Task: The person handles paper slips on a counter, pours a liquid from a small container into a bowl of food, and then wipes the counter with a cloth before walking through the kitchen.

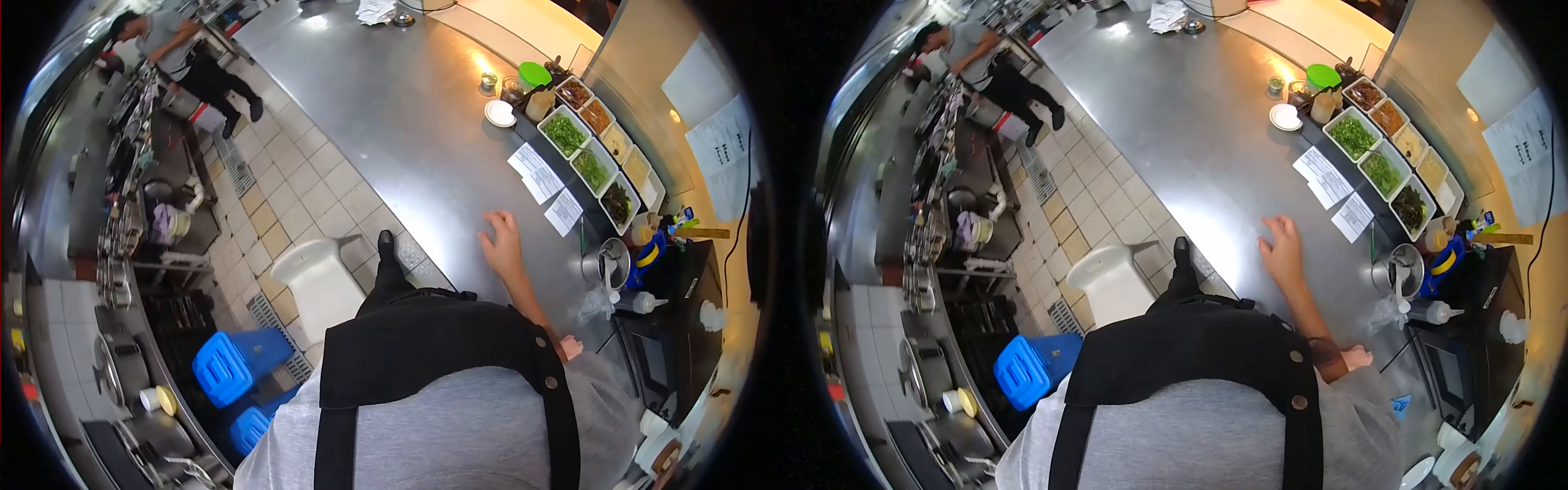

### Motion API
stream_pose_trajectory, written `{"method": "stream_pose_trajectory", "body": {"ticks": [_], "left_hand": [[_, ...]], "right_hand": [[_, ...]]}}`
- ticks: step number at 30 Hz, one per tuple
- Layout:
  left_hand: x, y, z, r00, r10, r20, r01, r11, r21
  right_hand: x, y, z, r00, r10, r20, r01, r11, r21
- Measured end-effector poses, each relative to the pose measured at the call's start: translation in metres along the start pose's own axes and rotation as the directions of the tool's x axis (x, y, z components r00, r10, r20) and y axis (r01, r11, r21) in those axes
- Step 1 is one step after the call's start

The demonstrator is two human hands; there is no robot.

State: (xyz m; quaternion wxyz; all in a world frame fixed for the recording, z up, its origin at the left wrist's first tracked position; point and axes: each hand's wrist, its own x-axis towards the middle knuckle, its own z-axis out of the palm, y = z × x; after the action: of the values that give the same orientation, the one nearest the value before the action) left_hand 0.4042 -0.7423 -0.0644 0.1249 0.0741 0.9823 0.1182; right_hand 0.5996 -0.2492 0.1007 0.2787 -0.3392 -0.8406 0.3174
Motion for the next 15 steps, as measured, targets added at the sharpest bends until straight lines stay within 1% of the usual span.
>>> {"method": "stream_pose_trajectory", "body": {"ticks": [1, 2, 4, 5, 6, 7, 9, 10, 11, 12, 13, 14, 15], "left_hand": [[0.017, -0.003, -0.004, 0.999, 0.004, 0.037, -0.006, 0.999, 0.047], [0.033, -0.008, -0.008, 0.997, 0.008, 0.076, -0.015, 0.995, 0.097], [0.083, -0.013, -0.023, 0.986, 0.046, 0.158, -0.078, 0.976, 0.204], [0.121, -0.009, -0.029, 0.975, 0.093, 0.204, -0.145, 0.956, 0.255], [0.167, 0.008, -0.033, 0.954, 0.159, 0.253, -0.233, 0.925, 0.299], [0.213, 0.029, -0.035, 0.923, 0.232, 0.308, -0.335, 0.879, 0.340], [0.298, 0.075, -0.033, 0.818, 0.370, 0.440, -0.549, 0.732, 0.404], [0.361, 0.066, 0.006, 0.746, 0.428, 0.510, -0.650, 0.632, 0.422], [0.420, 0.055, 0.003, 0.613, 0.579, 0.537, -0.771, 0.586, 0.249], [0.446, 0.085, -0.003, 0.524, 0.619, 0.585, -0.837, 0.502, 0.220], [0.468, 0.109, -0.034, 0.662, 0.530, 0.531, -0.545, 0.826, -0.144], [0.485, 0.130, -0.046, 0.755, 0.344, 0.558, -0.060, 0.884, -0.464], [0.496, 0.150, -0.042, 0.723, 0.372, 0.583, -0.085, 0.884, -0.459]], "right_hand": [[0.004, 0.000, 0.009, 0.998, 0.028, 0.048, -0.027, 1.000, -0.016], [0.009, 0.002, 0.021, 0.998, 0.051, 0.035, -0.051, 0.998, -0.023], [0.017, 0.005, 0.043, 0.986, 0.109, 0.129, -0.090, 0.985, -0.148], [0.021, -0.004, 0.053, 0.984, 0.161, 0.073, -0.147, 0.975, -0.165], [0.031, -0.019, 0.066, 0.964, 0.242, 0.105, -0.192, 0.917, -0.349], [0.041, -0.031, 0.076, 0.928, 0.352, 0.119, -0.244, 0.819, -0.519], [0.054, -0.036, 0.098, 0.862, 0.486, 0.142, -0.368, 0.794, -0.484], [0.067, -0.044, 0.100, 0.809, 0.563, 0.169, -0.417, 0.753, -0.509], [0.075, -0.045, 0.103, 0.783, 0.597, 0.173, -0.446, 0.734, -0.513], [0.082, -0.048, 0.104, 0.761, 0.628, 0.162, -0.476, 0.709, -0.520], [0.089, -0.051, 0.106, 0.729, 0.665, 0.160, -0.507, 0.683, -0.526], [0.094, -0.054, 0.105, 0.697, 0.708, 0.114, -0.564, 0.639, -0.524], [0.100, -0.061, 0.105, 0.668, 0.734, 0.123, -0.565, 0.608, -0.558]]}}
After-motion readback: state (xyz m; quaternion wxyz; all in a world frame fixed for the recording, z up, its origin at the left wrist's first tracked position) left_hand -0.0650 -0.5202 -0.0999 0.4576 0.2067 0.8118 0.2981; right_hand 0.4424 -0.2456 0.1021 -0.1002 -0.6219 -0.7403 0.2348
